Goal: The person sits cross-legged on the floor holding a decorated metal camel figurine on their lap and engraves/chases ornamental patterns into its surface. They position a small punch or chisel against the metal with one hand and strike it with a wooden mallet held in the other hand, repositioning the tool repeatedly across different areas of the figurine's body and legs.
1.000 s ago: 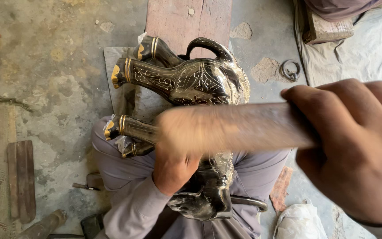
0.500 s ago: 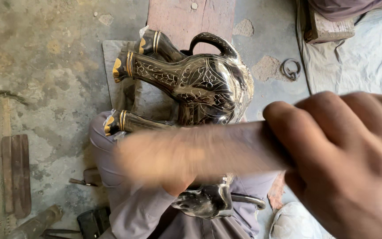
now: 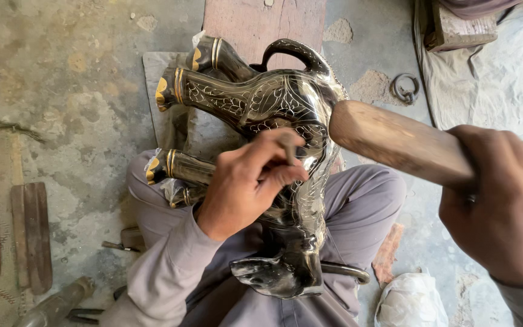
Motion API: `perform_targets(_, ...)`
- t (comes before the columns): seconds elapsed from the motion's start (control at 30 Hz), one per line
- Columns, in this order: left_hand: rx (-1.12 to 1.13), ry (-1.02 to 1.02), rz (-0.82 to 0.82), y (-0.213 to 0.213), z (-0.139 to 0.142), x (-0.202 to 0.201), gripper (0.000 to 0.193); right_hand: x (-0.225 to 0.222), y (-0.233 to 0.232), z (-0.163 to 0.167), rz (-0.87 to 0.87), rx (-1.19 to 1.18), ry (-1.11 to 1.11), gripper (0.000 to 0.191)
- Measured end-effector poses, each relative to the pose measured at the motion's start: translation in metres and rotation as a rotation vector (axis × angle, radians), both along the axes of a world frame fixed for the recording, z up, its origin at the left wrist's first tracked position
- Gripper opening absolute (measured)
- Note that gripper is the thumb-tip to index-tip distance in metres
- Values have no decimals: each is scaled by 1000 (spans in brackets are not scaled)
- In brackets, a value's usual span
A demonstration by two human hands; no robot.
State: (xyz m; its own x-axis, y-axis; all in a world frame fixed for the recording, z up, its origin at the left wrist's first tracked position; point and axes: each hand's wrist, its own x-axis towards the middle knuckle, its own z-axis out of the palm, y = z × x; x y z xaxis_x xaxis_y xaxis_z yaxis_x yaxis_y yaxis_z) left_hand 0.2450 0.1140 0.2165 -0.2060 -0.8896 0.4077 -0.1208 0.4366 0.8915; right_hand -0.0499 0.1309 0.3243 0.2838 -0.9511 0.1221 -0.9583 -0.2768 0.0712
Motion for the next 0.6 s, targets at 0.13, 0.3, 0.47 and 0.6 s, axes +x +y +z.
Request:
perform_targets(0.13,-108,-216,-103,-13,11,-7,39,-10,-2,-21,-41,-8,291,47)
perform_targets(0.3,-123,-367,-195,-23,17,-14,42,-22,-7,-28,-66,-54,185,44)
perform_targets(0.47,-115,-390,-203,-25,19,-20,42,-27,-4,-28,-235,147,-922,43)
perform_targets(0.6,-89,-405,-222,-25,23,-22,42,-16,-5,-18,-68,-32,-291,48)
